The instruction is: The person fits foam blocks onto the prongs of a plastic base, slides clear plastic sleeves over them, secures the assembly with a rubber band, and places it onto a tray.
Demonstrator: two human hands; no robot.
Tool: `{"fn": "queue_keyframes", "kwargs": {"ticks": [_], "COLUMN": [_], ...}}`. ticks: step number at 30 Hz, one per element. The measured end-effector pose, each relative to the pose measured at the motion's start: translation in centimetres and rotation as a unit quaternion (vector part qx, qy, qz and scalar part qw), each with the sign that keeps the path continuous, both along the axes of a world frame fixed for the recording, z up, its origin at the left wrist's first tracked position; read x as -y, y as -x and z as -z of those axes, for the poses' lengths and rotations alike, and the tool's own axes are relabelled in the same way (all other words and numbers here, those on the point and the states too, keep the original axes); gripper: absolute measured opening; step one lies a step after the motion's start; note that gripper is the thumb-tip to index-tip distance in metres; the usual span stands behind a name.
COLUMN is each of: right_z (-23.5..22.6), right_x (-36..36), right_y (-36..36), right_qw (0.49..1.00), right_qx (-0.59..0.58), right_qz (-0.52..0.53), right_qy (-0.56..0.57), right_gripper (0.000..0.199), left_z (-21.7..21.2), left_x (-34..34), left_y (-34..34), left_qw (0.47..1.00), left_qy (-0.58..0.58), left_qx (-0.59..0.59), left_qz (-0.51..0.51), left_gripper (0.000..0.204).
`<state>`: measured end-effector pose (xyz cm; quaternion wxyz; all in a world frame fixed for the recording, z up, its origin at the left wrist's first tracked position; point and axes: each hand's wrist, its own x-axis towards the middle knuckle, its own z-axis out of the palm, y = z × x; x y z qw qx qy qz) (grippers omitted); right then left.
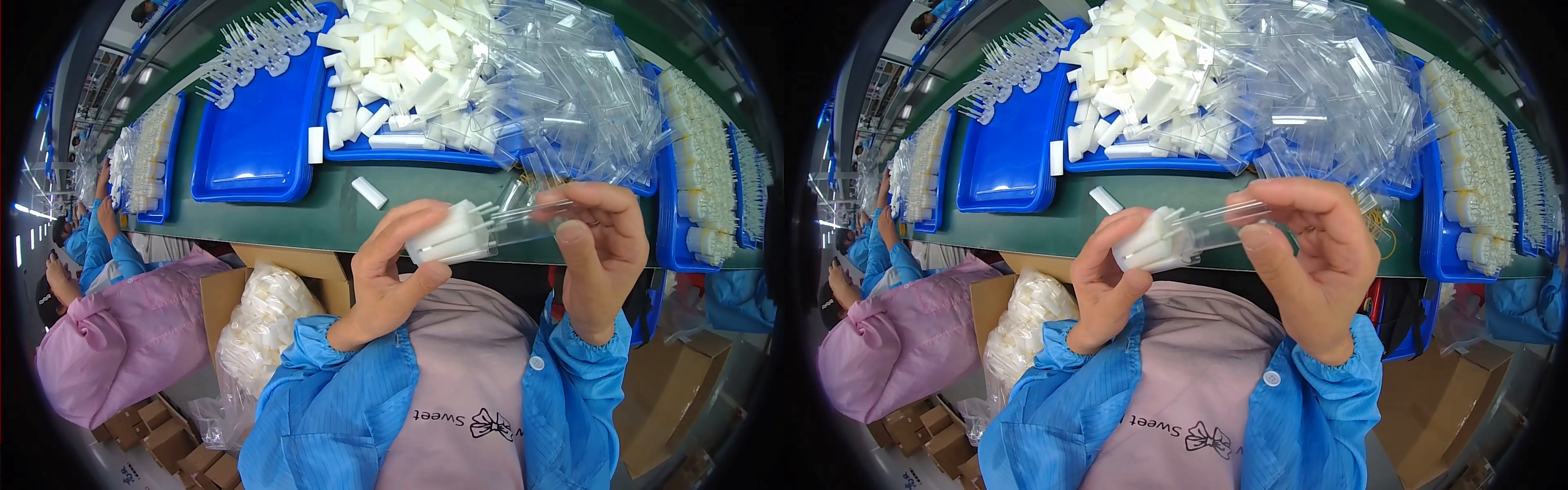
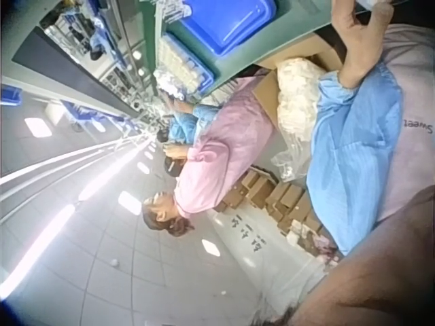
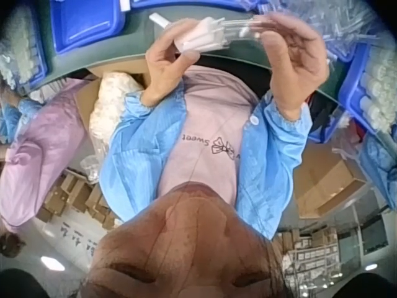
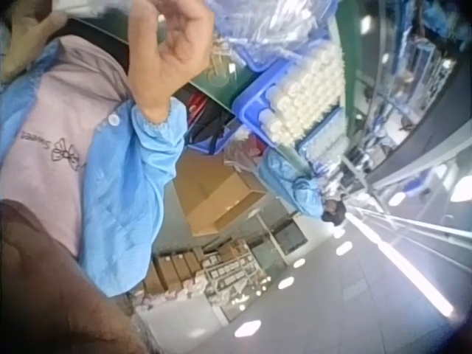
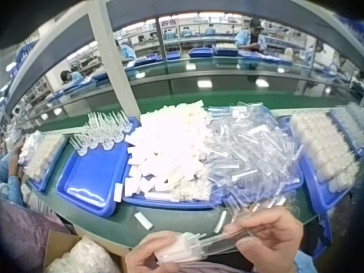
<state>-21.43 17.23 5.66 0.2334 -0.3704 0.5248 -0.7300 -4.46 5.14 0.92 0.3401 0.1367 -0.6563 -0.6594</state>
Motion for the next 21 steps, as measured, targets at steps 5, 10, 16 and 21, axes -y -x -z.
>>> {"fn": "queue_keyframes", "kwargs": {"ticks": [5, 10, 16, 21], "right_z": [0.0, 0.2, 0.6, 0.7], "right_x": [0.1, 0.3, 0.2, 0.2], "right_y": [-0.1, -0.5, -1.5, -1.5], "right_qw": [0.999, 0.998, 0.999, 1.000], "right_qx": [0.014, 0.037, 0.035, 0.006], "right_qz": [-0.016, -0.042, -0.025, -0.007], "right_qy": [-0.028, -0.027, 0.004, 0.013], "right_gripper": [0.026, 0.024, 0.025, 0.025], "left_z": [-0.3, -0.4, -0.6, -1.3], "left_x": [-0.2, -0.1, 0.5, 0.5], "left_y": [-0.1, 0.0, 0.1, 0.1], "left_qw": [1.000, 1.000, 0.982, 0.972], "left_qy": [-0.020, 0.002, 0.180, 0.230], "left_qx": [0.004, 0.007, 0.029, 0.030], "left_qz": [0.012, -0.006, -0.049, -0.043], "left_gripper": [0.045, 0.045, 0.043, 0.043]}}
